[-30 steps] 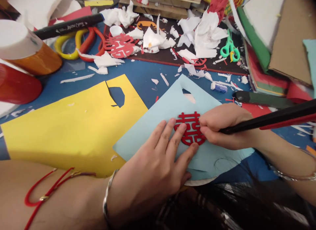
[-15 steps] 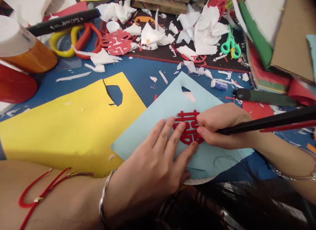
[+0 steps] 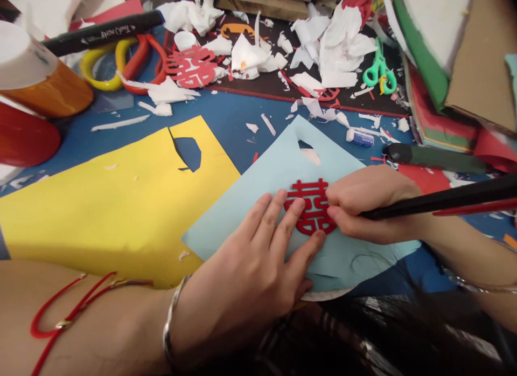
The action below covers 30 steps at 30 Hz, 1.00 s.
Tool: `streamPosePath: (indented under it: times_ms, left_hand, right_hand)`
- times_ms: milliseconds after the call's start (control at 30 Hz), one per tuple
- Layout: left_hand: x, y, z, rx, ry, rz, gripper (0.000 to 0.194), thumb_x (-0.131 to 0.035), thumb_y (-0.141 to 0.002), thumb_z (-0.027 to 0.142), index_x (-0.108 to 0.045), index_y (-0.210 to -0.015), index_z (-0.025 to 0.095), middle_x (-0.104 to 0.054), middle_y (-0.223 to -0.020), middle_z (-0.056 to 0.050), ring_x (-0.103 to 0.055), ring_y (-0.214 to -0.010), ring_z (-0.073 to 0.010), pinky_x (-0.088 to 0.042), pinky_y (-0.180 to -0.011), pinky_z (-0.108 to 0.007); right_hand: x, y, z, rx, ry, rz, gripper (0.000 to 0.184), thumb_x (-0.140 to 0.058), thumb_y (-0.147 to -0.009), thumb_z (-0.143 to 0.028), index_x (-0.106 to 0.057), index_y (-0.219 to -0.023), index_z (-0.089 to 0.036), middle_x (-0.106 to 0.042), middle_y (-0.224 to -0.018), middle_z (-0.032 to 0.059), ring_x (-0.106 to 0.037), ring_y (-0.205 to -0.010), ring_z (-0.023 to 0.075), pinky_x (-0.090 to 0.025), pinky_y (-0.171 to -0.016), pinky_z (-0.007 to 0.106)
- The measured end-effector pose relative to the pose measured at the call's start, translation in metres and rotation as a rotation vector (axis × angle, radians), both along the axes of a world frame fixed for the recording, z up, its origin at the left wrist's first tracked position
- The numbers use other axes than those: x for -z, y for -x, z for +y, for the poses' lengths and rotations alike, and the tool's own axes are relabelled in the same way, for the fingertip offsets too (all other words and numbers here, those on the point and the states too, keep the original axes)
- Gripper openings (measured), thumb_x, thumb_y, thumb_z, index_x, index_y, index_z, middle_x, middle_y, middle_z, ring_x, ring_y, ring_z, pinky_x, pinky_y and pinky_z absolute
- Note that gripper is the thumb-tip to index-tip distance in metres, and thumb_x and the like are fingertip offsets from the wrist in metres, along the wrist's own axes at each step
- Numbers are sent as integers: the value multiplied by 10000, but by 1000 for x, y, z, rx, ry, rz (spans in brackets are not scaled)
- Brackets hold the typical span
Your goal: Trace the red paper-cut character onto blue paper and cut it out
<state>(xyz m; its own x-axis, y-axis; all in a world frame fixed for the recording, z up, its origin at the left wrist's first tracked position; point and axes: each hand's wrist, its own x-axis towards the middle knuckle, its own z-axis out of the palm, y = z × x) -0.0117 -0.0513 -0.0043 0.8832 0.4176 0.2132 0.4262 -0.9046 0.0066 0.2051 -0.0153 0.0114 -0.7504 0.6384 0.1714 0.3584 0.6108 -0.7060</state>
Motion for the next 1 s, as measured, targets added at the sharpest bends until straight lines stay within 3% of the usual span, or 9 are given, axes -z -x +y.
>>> streamPosePath:
  times_ms: [133, 333, 800, 1000]
  left_hand:
    - [0, -1, 0, 4, 3, 0, 503, -435, -897, 392, -450, -1307, 102, -494, -1292, -226, -427, -1220, -380, -367, -1007, -511]
    - [1, 0, 0, 7, -12, -7, 512, -425, -901, 402, -447, -1310, 95, -497, -1282, -238, -437, -1205, -393, -387, -986, -517]
    - [0, 0, 0, 9, 0, -18, 484, -431, -901, 393, -480, -1286, 104, -490, -1284, -242, -428, -1203, -405, -385, -985, -520]
    - [0, 0, 0, 0, -12, -16, 484, -425, -899, 393, -483, -1288, 111, -497, -1280, -235, -428, -1202, -395, -395, -982, -511]
  right_hand:
    - [-1, -1, 0, 4, 9, -19, 386, -487, -775, -31, -227, -537, -188, -223, -525, -66, -236, -481, 64, -202, -452, 227]
    - [4, 1, -3, 39, -40, 14, 352, -492, -797, -45, -276, -554, -180, -313, -524, -62, -288, -486, 54, -231, -462, 203]
    - [-2, 1, 0, 27, 12, -63, 340, -496, -793, -72, -289, -548, -183, -279, -516, -63, -268, -470, 56, -215, -449, 220]
    - [-3, 1, 0, 97, 12, -61, 361, -482, -759, -41, -250, -527, -189, -271, -500, -60, -262, -456, 60, -201, -430, 240]
